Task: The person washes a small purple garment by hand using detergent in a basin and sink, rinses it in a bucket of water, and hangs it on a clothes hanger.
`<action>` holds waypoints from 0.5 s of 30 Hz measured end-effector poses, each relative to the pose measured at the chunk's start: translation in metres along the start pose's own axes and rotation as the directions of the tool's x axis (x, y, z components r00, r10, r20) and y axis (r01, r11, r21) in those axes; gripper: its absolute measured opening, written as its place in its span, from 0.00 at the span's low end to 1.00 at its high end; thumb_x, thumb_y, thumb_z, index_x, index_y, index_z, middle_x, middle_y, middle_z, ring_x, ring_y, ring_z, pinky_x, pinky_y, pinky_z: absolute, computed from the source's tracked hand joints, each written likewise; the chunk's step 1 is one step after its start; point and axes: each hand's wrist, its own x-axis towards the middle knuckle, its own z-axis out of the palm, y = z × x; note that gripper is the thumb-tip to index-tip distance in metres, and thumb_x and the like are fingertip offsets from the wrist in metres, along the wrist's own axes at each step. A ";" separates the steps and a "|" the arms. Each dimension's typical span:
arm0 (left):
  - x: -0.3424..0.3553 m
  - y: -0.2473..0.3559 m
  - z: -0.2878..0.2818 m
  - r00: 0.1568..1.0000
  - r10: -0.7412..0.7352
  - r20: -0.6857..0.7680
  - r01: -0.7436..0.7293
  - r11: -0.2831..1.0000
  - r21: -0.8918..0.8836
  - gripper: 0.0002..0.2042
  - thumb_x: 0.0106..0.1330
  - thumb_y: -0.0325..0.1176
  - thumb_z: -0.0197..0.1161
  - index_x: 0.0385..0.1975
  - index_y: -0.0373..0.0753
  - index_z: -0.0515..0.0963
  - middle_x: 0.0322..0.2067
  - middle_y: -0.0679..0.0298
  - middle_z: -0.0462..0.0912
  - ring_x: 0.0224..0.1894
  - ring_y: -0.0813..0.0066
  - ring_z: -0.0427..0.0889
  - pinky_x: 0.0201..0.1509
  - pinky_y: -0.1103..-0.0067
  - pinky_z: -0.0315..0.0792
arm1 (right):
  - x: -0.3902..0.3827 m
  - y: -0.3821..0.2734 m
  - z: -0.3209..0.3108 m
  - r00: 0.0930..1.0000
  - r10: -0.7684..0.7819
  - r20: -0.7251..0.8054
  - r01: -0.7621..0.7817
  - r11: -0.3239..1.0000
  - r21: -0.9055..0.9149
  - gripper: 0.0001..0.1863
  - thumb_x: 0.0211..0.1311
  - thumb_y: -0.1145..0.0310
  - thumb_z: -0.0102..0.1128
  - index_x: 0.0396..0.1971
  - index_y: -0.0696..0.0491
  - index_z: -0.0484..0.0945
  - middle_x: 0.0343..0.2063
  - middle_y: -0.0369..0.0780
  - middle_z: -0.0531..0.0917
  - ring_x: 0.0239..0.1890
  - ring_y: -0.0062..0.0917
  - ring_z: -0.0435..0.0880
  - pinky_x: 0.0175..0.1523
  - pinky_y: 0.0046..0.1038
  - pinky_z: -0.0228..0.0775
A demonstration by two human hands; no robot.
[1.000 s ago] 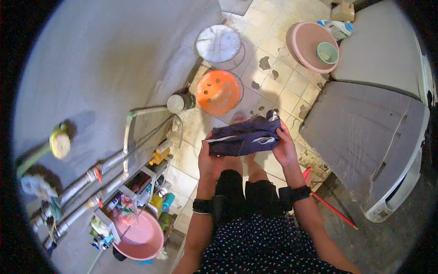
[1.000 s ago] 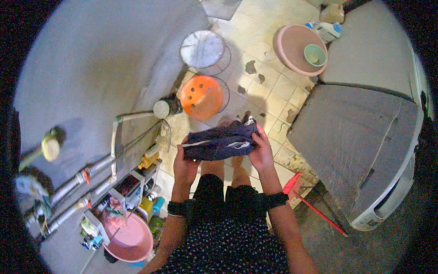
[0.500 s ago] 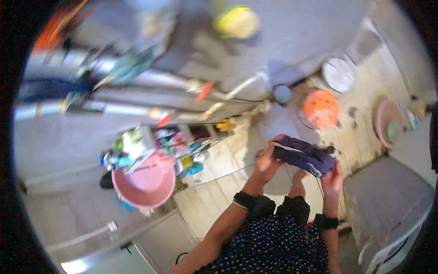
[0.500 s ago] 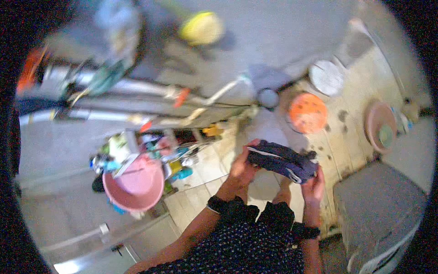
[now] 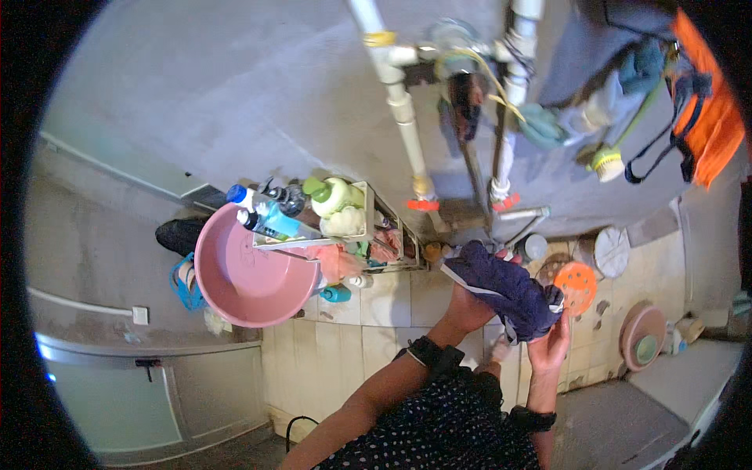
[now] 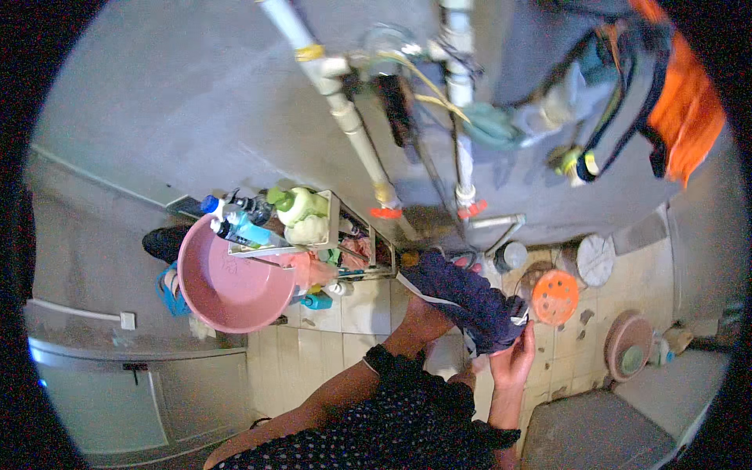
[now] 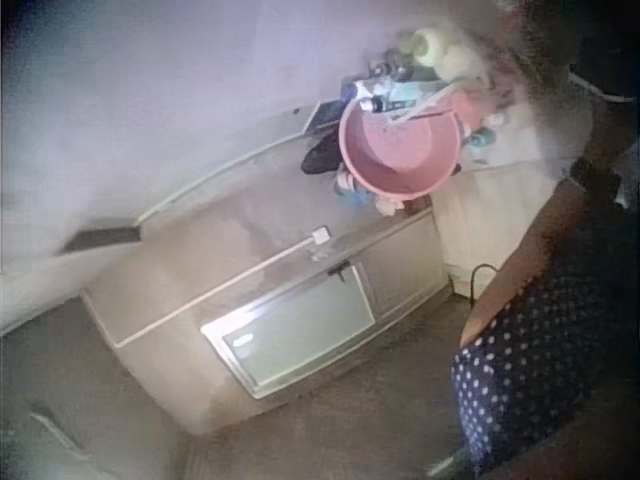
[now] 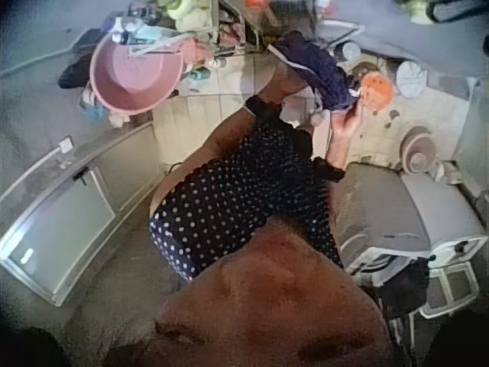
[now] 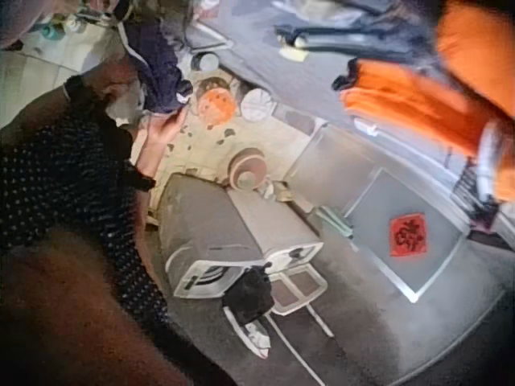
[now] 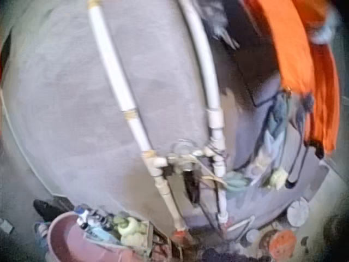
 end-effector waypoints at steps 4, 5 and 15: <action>-0.017 0.012 0.020 0.999 0.033 0.036 -0.033 0.999 -0.004 0.26 0.66 0.53 0.38 0.51 0.39 0.68 0.53 0.57 0.70 0.56 0.63 0.67 0.62 0.64 0.57 | -0.001 0.004 0.011 1.000 0.017 0.026 -0.015 0.997 -0.070 0.23 0.65 0.55 0.43 0.55 0.52 0.64 0.54 0.41 0.70 0.56 0.34 0.68 0.60 0.43 0.58; -0.022 0.013 0.022 0.997 0.050 0.053 -0.049 0.999 -0.003 0.26 0.66 0.53 0.38 0.51 0.39 0.68 0.53 0.57 0.70 0.56 0.63 0.67 0.62 0.64 0.57 | -0.001 0.004 0.015 0.998 0.058 0.030 -0.056 0.996 -0.075 0.23 0.64 0.55 0.44 0.55 0.52 0.64 0.54 0.41 0.70 0.56 0.34 0.68 0.60 0.43 0.59; -0.075 0.015 0.048 0.958 0.285 0.042 -0.288 0.953 0.100 0.28 0.66 0.52 0.36 0.54 0.35 0.65 0.53 0.53 0.69 0.56 0.58 0.67 0.62 0.61 0.57 | 0.015 0.041 0.042 0.809 0.572 0.139 -0.518 0.804 -0.292 0.27 0.64 0.49 0.40 0.55 0.54 0.64 0.50 0.41 0.73 0.49 0.31 0.74 0.53 0.37 0.66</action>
